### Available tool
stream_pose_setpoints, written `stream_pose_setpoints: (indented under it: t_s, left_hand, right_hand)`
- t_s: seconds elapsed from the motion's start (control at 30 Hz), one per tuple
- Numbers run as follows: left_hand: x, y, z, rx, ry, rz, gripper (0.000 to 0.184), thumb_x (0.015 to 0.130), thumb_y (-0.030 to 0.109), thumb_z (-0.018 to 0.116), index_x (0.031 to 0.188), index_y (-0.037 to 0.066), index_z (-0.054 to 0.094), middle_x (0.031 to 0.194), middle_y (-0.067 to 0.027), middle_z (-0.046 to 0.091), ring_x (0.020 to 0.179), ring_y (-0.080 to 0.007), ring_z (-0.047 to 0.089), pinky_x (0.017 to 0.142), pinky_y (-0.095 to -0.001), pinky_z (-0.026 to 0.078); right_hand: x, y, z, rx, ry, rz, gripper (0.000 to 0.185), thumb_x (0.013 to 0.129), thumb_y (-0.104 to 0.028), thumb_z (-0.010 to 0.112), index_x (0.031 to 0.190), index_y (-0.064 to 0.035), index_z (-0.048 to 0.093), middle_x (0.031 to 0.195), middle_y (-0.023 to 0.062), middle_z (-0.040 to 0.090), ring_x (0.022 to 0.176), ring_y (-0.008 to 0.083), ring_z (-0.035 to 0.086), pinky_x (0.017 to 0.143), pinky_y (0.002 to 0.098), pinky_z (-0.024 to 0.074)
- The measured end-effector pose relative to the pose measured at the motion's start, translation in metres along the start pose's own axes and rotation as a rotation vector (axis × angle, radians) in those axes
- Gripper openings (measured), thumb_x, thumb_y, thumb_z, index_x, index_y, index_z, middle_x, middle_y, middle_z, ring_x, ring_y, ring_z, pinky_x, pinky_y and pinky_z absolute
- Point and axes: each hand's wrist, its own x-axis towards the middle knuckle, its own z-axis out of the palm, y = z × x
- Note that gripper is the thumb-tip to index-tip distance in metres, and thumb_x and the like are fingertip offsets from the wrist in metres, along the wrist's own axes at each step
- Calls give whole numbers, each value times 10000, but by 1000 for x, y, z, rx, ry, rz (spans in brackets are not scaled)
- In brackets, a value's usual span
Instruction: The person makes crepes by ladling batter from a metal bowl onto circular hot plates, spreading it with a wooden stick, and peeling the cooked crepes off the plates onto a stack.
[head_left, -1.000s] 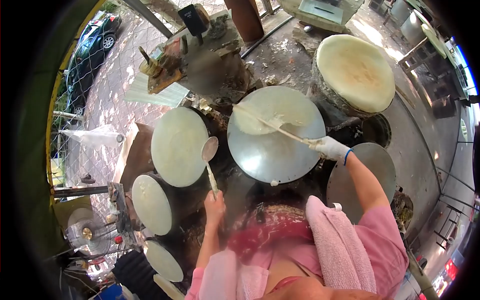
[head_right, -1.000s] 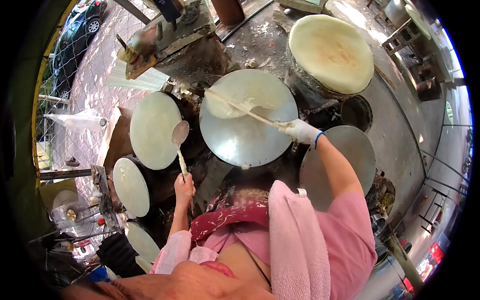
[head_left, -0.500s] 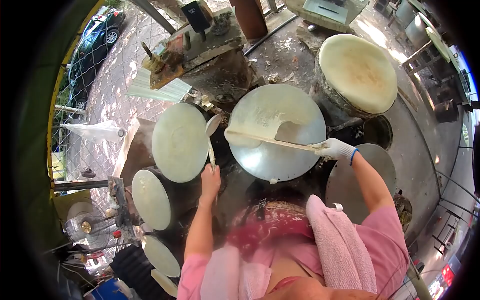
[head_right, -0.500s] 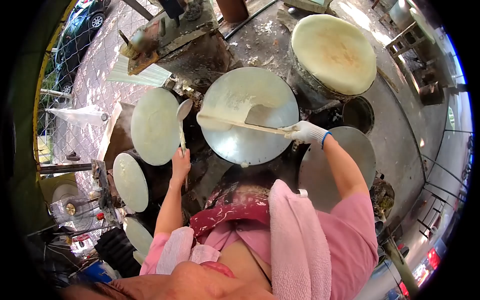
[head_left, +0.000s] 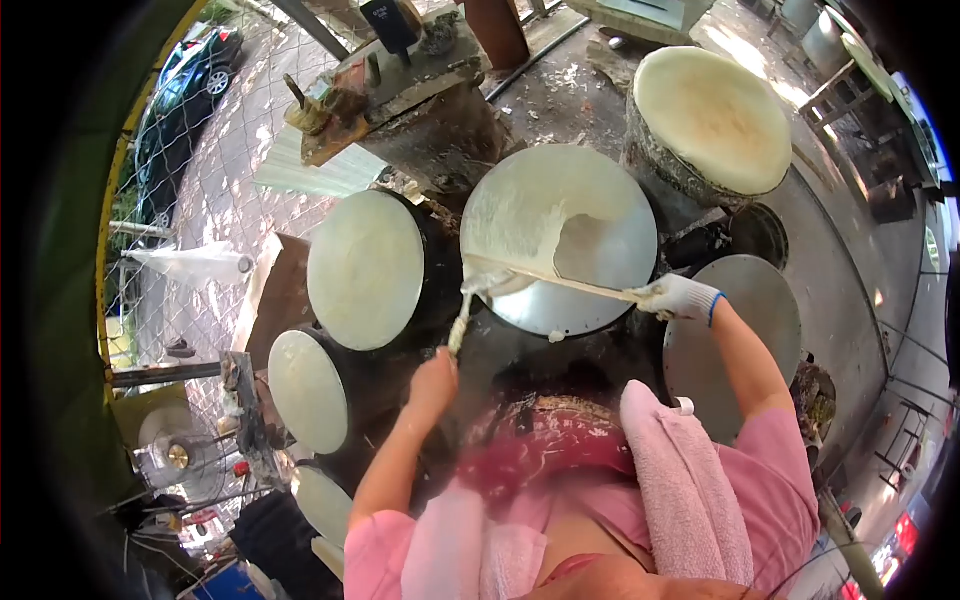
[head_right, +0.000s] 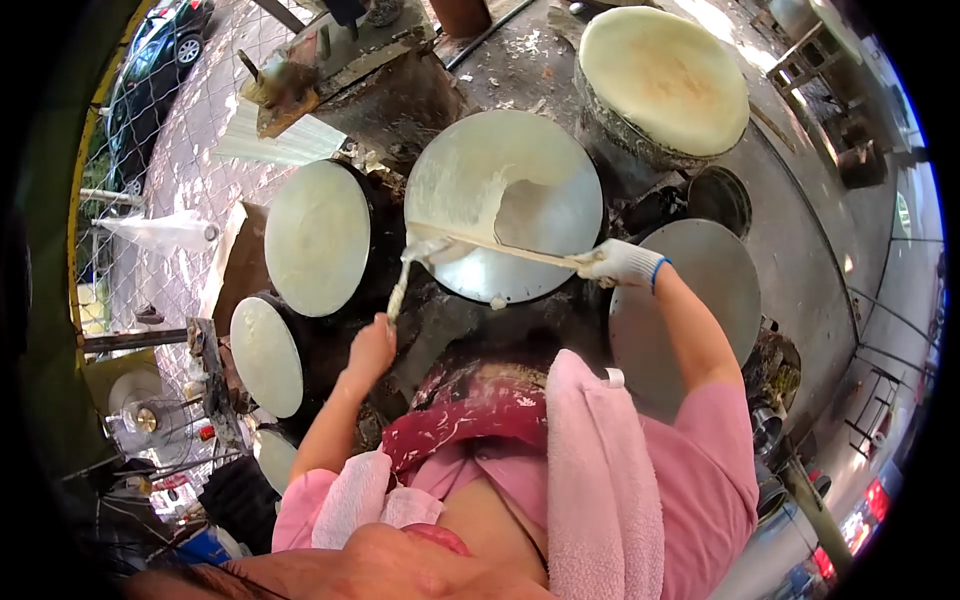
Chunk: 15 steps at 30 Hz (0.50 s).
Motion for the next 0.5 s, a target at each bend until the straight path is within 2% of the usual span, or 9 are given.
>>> stream_pose_setpoints:
  t_s: [0.07,0.13,0.17,0.27,0.3,0.33,0.43,0.47,0.5]
  left_hand:
    - [-20,7,15,-46,-68,-15,217,951,243,550,993,40,484,735,-268,644,701,-470,639,613,-570,509]
    - [-29,8,31,-81,-87,77,177,958,202,488,955,25,478,699,-255,642,669,-447,652,607,-553,525]
    - [-25,6,36,-162,-158,51,209,954,202,509,972,-6,516,747,-280,640,739,-463,650,651,-528,521]
    - [-5,-17,12,-520,-190,312,222,923,214,610,957,0,564,720,-229,630,652,-377,647,586,-443,489]
    - [-2,-28,3,-642,-160,311,209,908,186,644,935,-14,592,655,-157,564,582,-194,555,558,-345,438]
    - [-3,-33,-11,-681,-104,298,170,922,161,639,946,-2,597,621,-62,499,602,-77,449,542,-281,401]
    - [-9,-58,-43,-930,87,190,112,948,137,613,905,34,603,681,54,514,596,-40,436,528,-231,374]
    - [-7,-75,-42,-954,148,211,105,957,142,606,938,40,592,677,47,505,570,-37,433,501,-224,359]
    - [-5,-93,-38,-1025,124,167,105,962,147,603,959,44,585,671,49,493,557,-32,428,485,-216,350]
  right_hand:
    - [-40,1,30,55,123,52,543,857,-230,725,1368,-123,577,693,-52,554,546,46,462,460,211,322]
    - [-55,24,75,367,163,-12,502,864,-193,709,1349,-133,594,719,-39,582,553,56,484,476,202,348]
    - [-53,41,112,785,234,-15,469,868,-194,710,1314,-103,597,744,-17,609,545,62,485,472,192,357]
    - [-11,31,199,1033,180,-98,388,916,-267,672,1226,-48,592,697,-32,575,509,61,469,449,194,360]
    - [-4,3,221,1050,101,-147,341,935,-279,645,1195,-60,607,678,-37,564,496,66,467,444,206,365]
    - [6,-28,238,1061,20,-199,302,954,-290,617,1163,-72,622,658,-43,553,483,71,465,439,218,370]
    - [98,-74,304,854,406,-147,278,979,-344,556,1090,-105,647,639,-23,570,463,91,471,442,258,384]
    - [131,-77,319,829,462,-135,300,980,-366,543,1073,-103,654,646,1,589,472,113,502,459,286,407]
    - [169,-70,330,597,612,-108,336,970,-386,544,1074,-84,649,685,47,618,529,168,552,522,323,443]
